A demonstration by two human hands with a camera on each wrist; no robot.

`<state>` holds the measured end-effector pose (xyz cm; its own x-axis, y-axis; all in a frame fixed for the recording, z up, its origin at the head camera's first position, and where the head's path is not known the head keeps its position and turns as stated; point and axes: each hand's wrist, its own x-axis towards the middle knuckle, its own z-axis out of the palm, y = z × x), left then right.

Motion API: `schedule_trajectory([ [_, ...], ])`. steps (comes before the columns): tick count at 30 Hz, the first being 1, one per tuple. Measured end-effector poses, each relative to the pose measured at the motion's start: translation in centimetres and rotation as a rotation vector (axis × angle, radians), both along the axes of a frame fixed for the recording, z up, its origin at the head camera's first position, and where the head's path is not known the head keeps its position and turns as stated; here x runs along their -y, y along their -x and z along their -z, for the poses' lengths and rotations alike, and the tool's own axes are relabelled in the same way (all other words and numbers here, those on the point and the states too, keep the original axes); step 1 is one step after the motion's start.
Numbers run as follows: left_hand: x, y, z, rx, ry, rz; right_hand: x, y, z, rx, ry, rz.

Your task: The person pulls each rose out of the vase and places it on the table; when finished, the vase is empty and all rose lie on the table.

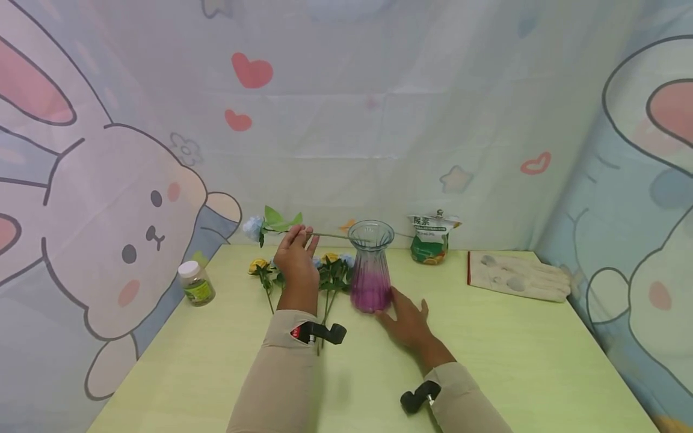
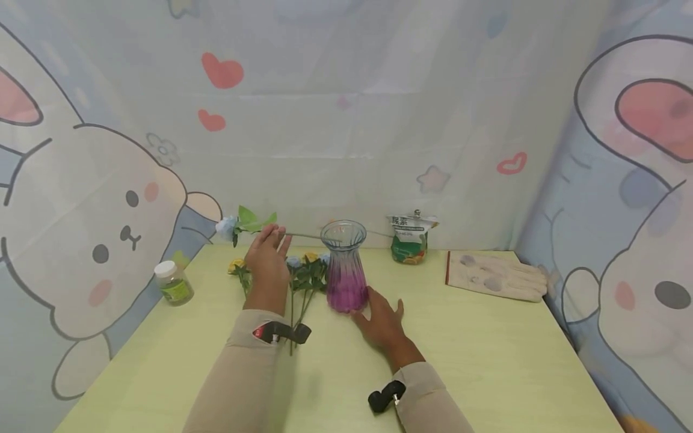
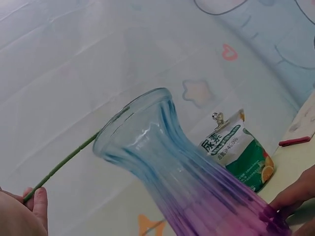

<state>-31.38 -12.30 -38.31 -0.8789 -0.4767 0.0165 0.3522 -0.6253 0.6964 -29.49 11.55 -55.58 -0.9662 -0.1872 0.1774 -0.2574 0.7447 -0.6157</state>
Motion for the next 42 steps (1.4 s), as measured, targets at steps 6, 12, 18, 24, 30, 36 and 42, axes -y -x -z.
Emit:
schedule_trajectory([
  [6, 2.3, -0.3, 0.5, 0.075, 0.016, 0.072, -0.1, 0.0, 0.3, -0.011, -0.003, 0.000],
  [12, 5.8, -1.0, 1.6, 0.233, 0.305, 0.200, 0.1, 0.0, 0.0, -0.011, 0.014, -0.011],
  [18, 10.1, -1.9, 4.4, 0.365, 0.619, 0.243, -0.1, 0.1, 0.0, -0.016, -0.001, -0.008],
  [24, 13.8, -2.8, 6.8, 0.434, 0.799, 0.187, -0.2, -0.1, 0.1, -0.017, -0.005, -0.007],
  [30, 16.7, -3.2, 8.5, 0.500, 0.893, 0.110, -0.1, -0.2, 0.3, -0.020, -0.003, -0.003],
  [36, 18.6, -3.1, 9.8, 0.578, 0.998, 0.046, 0.0, -0.5, 0.3, -0.021, 0.002, -0.011],
  [42, 19.1, -3.0, 11.0, 0.649, 1.049, 0.006, 0.0, -0.4, 0.2, -0.022, -0.003, -0.007],
])
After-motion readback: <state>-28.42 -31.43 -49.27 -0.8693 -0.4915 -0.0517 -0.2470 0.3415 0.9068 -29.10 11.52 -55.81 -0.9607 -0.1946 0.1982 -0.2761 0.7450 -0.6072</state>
